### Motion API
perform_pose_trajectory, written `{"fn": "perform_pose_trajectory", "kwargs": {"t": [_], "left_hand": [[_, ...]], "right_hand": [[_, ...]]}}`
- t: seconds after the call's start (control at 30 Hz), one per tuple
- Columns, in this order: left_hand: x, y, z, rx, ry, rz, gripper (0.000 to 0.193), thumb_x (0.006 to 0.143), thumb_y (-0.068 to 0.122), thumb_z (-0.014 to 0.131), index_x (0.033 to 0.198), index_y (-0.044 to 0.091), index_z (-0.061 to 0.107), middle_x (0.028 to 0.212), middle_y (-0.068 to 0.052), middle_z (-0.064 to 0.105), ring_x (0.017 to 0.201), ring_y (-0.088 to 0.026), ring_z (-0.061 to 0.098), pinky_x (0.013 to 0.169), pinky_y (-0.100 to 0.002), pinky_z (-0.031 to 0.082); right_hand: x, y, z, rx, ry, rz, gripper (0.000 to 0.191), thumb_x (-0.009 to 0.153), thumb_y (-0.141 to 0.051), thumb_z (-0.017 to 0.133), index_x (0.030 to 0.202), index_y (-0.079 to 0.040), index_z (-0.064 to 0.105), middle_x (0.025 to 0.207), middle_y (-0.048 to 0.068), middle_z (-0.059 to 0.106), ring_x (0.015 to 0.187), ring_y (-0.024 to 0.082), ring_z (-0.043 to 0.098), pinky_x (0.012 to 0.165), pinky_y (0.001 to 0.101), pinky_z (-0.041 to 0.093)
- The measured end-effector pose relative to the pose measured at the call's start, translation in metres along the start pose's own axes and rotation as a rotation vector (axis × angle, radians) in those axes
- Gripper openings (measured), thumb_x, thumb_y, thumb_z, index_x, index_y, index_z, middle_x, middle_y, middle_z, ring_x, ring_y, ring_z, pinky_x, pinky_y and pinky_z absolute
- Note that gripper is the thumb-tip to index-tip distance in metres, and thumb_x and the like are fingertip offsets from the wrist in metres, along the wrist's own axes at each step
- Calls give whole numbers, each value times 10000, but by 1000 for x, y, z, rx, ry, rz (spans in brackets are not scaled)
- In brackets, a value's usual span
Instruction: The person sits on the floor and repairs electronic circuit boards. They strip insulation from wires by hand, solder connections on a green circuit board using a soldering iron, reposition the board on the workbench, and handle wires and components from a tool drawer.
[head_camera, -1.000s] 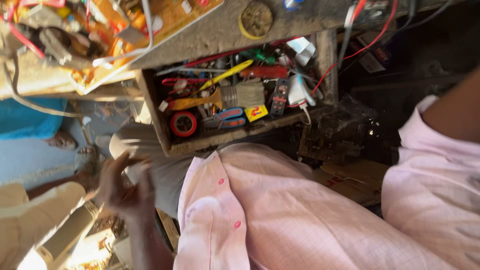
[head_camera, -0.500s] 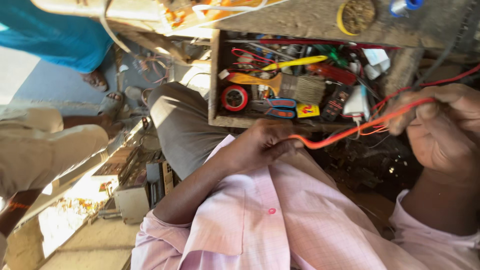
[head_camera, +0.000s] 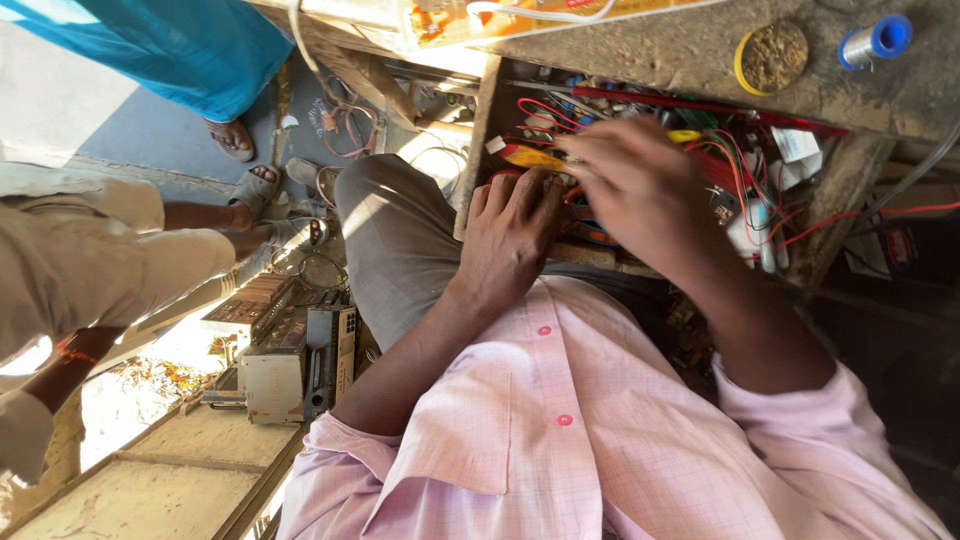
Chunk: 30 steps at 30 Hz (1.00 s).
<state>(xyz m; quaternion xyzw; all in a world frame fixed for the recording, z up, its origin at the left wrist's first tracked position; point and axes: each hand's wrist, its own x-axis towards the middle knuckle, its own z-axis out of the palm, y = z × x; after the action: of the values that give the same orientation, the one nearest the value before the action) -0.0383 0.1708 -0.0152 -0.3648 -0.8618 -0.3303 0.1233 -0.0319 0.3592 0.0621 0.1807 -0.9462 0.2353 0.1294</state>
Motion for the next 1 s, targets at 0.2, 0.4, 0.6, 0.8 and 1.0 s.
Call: {"fn": "perform_pose_trajectory", "kwargs": {"t": [0.2, 0.4, 0.6, 0.8, 1.0], "left_hand": [[-16, 0, -21, -92, 193, -121, 416, 861, 161, 829, 1211, 42, 639, 1240, -124, 636, 1132, -334, 598, 990, -462, 473], [-27, -9, -42, -203, 312, -298, 492, 901, 109, 845, 1339, -6, 652, 1197, -133, 643, 1056, -295, 615, 898, -408, 535], [-18, -16, -49, -752, 368, -245, 303, 932, 74, 813, 1218, 27, 724, 1107, -93, 713, 906, -141, 691, 740, -256, 560], [-13, -21, -58, -914, 361, -268, 130, 967, 55, 785, 1084, 13, 745, 1004, -71, 726, 893, -111, 678, 763, -244, 548], [-14, -29, -64, -1293, 456, -678, 167, 958, 112, 771, 1064, -14, 742, 929, -14, 730, 801, -73, 634, 722, -227, 537]], "right_hand": [[36, 1, 63, -199, -64, -86, 312, 798, -105, 835, 1096, -39, 771, 969, 145, 627, 929, 303, 587, 781, 423, 488], [30, -14, 57, -112, 25, -116, 161, 894, -39, 804, 1014, -58, 699, 1050, 105, 652, 1012, 305, 594, 889, 460, 464], [10, -49, 29, 113, 73, -192, 229, 886, 23, 796, 1070, -25, 668, 925, 114, 673, 871, 293, 679, 891, 455, 524], [4, -61, 12, 488, -11, 185, 226, 927, 5, 752, 1150, -8, 714, 982, 91, 735, 734, 148, 674, 620, 279, 536], [0, -51, -17, 382, -108, 310, 163, 918, 13, 778, 1080, 0, 771, 893, 64, 729, 656, 87, 563, 574, 244, 436]]}}
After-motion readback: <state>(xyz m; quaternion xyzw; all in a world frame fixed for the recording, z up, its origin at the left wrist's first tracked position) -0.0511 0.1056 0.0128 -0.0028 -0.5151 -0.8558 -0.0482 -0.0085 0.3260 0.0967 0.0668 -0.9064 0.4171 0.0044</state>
